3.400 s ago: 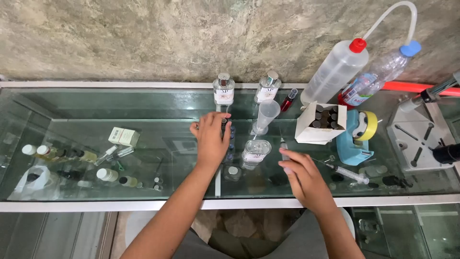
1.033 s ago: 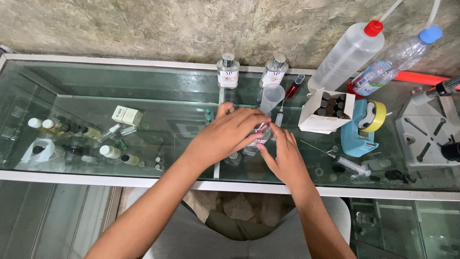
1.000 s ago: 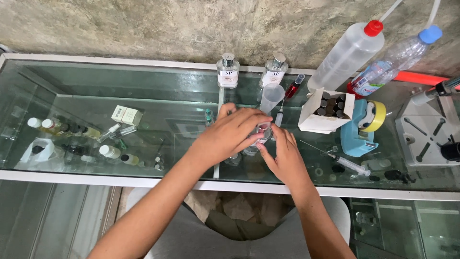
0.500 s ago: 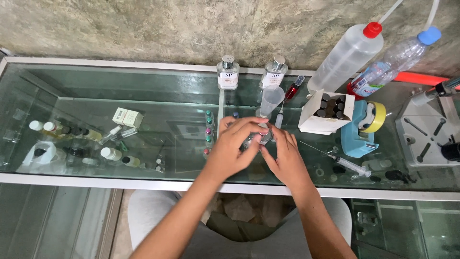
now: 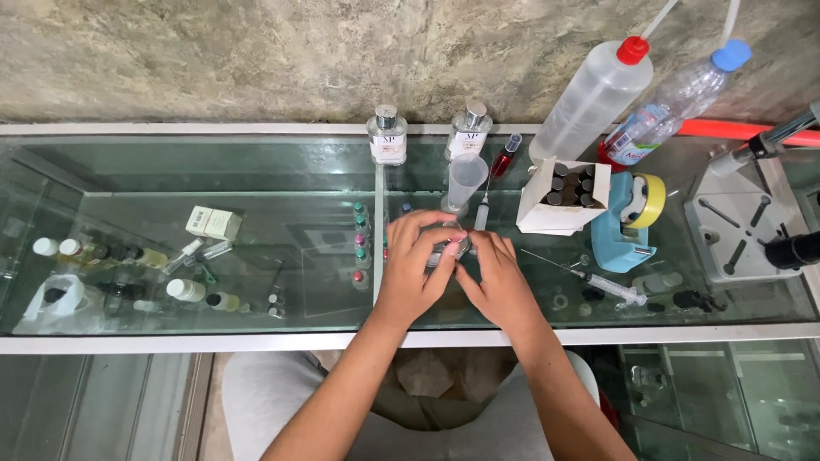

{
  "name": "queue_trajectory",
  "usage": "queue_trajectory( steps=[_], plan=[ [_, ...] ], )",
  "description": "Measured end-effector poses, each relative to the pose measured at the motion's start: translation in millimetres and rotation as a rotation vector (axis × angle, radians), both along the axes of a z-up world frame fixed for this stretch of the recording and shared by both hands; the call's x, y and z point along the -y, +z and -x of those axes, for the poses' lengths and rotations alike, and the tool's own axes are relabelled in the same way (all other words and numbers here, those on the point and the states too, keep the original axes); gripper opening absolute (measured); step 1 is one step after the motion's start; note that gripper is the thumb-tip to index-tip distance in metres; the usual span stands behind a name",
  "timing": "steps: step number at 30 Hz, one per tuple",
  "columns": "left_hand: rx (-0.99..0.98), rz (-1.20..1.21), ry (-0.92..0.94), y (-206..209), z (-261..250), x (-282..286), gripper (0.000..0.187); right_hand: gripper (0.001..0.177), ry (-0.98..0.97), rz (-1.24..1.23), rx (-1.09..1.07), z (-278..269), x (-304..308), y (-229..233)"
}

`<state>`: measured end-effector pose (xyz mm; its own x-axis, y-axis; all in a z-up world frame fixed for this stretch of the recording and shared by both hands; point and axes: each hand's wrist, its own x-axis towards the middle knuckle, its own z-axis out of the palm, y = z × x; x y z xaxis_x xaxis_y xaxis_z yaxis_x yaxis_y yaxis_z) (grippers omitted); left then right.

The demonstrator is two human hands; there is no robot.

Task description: Refilling a small perfume bottle using a syringe to transfer liquid from a larger container.

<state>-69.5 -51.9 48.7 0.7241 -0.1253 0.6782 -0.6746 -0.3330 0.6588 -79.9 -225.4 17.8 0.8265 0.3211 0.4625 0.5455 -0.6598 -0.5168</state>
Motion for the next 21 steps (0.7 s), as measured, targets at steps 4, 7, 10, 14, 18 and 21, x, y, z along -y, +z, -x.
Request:
queue_trajectory(
  steps=[4, 7, 10, 14, 18, 21],
  plan=[
    [0.031, 0.063, 0.005, 4.9, -1.1, 8.5, 0.007, 0.046, -0.003, -0.003, -0.002, -1.6, 2.9, -9.7],
    [0.027, 0.097, 0.026, 3.8, -4.2, 13.6, 0.025, 0.038, -0.010, 0.023, 0.028, -3.6, 5.5, -21.4],
    [-0.057, 0.106, -0.003, 8.7, -2.0, 9.9, 0.022, 0.036, 0.005, -0.005, 0.013, -4.2, 4.8, -16.2],
    [-0.024, 0.066, -0.041, 4.5, -0.4, 4.1, 0.009, 0.035, 0.035, 0.004, 0.001, -6.2, 6.5, -4.9],
    [-0.018, 0.064, -0.006, -10.7, -2.9, 5.9, 0.012, 0.030, 0.127, 0.174, 0.072, -22.3, 14.2, -2.5],
    [0.042, 0.076, 0.062, -9.7, -4.5, 7.2, 0.009, 0.029, 0.141, 0.160, 0.106, -29.9, 13.5, 6.4]
  ],
)
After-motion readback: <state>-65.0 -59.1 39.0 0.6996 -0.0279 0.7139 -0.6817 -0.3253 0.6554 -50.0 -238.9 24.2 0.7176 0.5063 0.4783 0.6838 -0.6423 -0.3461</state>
